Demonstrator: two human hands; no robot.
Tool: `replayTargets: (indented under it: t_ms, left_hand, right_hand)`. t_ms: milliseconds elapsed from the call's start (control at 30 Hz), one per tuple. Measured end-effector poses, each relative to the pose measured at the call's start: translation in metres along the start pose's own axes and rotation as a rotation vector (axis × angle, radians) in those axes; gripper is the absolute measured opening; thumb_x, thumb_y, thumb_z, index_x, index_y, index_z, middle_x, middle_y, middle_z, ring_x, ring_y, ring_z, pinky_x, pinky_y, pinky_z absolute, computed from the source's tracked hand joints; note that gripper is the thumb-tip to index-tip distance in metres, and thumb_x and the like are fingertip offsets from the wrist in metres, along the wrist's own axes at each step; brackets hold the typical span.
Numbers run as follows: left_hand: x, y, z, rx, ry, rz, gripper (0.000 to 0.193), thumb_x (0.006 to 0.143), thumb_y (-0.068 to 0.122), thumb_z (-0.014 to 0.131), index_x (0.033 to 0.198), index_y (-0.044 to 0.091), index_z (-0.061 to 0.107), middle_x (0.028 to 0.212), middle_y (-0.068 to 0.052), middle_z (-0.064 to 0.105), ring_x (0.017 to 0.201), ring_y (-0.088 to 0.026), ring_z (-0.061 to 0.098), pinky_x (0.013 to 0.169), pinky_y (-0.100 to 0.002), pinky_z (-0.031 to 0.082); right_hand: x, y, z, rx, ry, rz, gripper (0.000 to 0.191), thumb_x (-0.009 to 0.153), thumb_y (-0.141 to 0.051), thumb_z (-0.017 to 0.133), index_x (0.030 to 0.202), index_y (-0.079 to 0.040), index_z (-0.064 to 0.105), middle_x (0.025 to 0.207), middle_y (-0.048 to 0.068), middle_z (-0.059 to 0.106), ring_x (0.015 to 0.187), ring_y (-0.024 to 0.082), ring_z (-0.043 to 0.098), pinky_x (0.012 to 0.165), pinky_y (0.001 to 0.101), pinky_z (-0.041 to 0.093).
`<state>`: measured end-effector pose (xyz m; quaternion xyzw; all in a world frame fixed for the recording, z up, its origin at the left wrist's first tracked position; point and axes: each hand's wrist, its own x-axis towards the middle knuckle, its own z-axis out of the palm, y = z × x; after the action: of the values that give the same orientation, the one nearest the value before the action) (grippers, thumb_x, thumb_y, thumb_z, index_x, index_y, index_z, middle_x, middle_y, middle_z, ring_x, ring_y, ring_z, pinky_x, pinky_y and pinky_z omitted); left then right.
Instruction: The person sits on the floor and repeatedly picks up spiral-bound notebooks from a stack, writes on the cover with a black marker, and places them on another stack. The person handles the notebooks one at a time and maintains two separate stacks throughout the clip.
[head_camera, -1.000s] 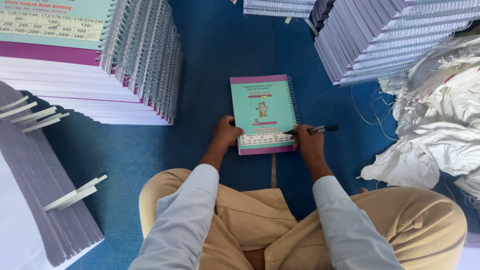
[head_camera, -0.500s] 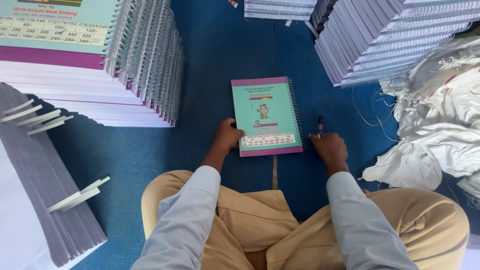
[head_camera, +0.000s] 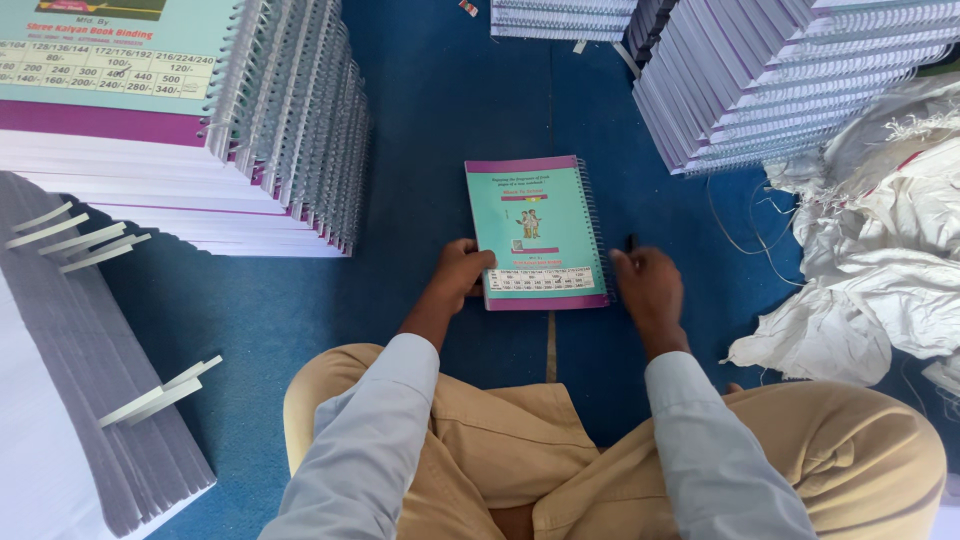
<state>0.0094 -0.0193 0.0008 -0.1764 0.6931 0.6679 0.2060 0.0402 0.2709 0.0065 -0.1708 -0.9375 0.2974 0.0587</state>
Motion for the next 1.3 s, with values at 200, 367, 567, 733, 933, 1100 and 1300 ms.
replayTargets:
  t_ms: [200, 367, 567, 733, 933, 1100, 1300]
  left_hand:
    - [0.003, 0.004, 0.0, -0.052, -0.008, -0.039, 0.057, 0.084, 0.012, 0.064, 0.136, -0.002, 0.046, 0.113, -0.022, 0.066, 0.1, -0.031, 0.071, 0.086, -0.044, 0.061]
    - [0.008, 0.002, 0.0, -0.018, 0.001, -0.061, 0.057, 0.086, 0.017, 0.061, 0.137, 0.002, 0.043, 0.114, -0.021, 0.064, 0.101, -0.03, 0.07, 0.084, -0.045, 0.06]
    - [0.014, 0.001, -0.005, -0.147, 0.023, -0.054, 0.054, 0.086, 0.02, 0.061, 0.134, -0.002, 0.052, 0.109, -0.02, 0.066, 0.094, -0.031, 0.068, 0.076, -0.044, 0.056]
    - [0.01, 0.009, -0.004, -0.129, -0.033, 0.023, 0.052, 0.091, 0.023, 0.066, 0.135, -0.003, 0.057, 0.115, -0.024, 0.073, 0.098, -0.03, 0.076, 0.084, -0.038, 0.062]
    - [-0.017, 0.045, 0.006, -0.107, -0.019, 0.125, 0.051, 0.089, 0.012, 0.066, 0.136, -0.004, 0.055, 0.114, -0.026, 0.072, 0.092, -0.031, 0.077, 0.078, -0.04, 0.064]
    - [-0.046, 0.092, 0.009, 0.017, -0.089, 0.323, 0.048, 0.085, 0.007, 0.068, 0.13, -0.006, 0.06, 0.112, -0.024, 0.074, 0.09, -0.029, 0.078, 0.076, -0.039, 0.065]
    - [-0.087, 0.158, 0.017, 0.711, 0.003, 0.49, 0.038, 0.081, 0.016, 0.076, 0.118, 0.009, 0.072, 0.11, -0.015, 0.075, 0.096, -0.027, 0.074, 0.085, -0.043, 0.056]
  right_hand:
    - [0.004, -0.023, 0.021, 0.029, -0.149, -0.064, 0.047, 0.094, -0.037, 0.072, 0.121, 0.003, 0.07, 0.107, 0.023, 0.071, 0.095, 0.034, 0.07, 0.082, 0.0452, 0.056]
    - [0.012, -0.009, 0.029, 0.14, -0.182, -0.057, 0.048, 0.089, -0.028, 0.073, 0.124, 0.005, 0.067, 0.112, 0.024, 0.073, 0.101, 0.034, 0.072, 0.089, 0.0417, 0.056]
    - [0.009, 0.0, 0.038, 0.171, -0.256, -0.04, 0.042, 0.087, -0.026, 0.071, 0.12, 0.0, 0.069, 0.108, 0.021, 0.075, 0.098, 0.033, 0.073, 0.088, 0.0402, 0.056]
    - [0.006, -0.004, 0.039, 0.169, -0.319, -0.006, 0.043, 0.089, -0.029, 0.071, 0.12, 0.0, 0.068, 0.108, 0.021, 0.075, 0.097, 0.031, 0.074, 0.086, 0.0406, 0.057]
    - [0.003, -0.017, 0.024, 0.144, -0.228, -0.023, 0.043, 0.083, -0.028, 0.076, 0.118, -0.002, 0.071, 0.109, 0.02, 0.075, 0.1, 0.031, 0.073, 0.089, 0.0403, 0.056]
    - [-0.002, -0.06, -0.02, 0.215, -0.047, -0.258, 0.042, 0.084, -0.02, 0.076, 0.122, -0.003, 0.069, 0.117, 0.017, 0.071, 0.105, 0.032, 0.07, 0.092, 0.0424, 0.055]
    - [-0.007, -0.125, -0.098, 0.119, -0.002, -0.7, 0.061, 0.081, -0.012, 0.08, 0.139, -0.007, 0.059, 0.14, 0.016, 0.056, 0.134, 0.034, 0.051, 0.112, 0.0454, 0.043]
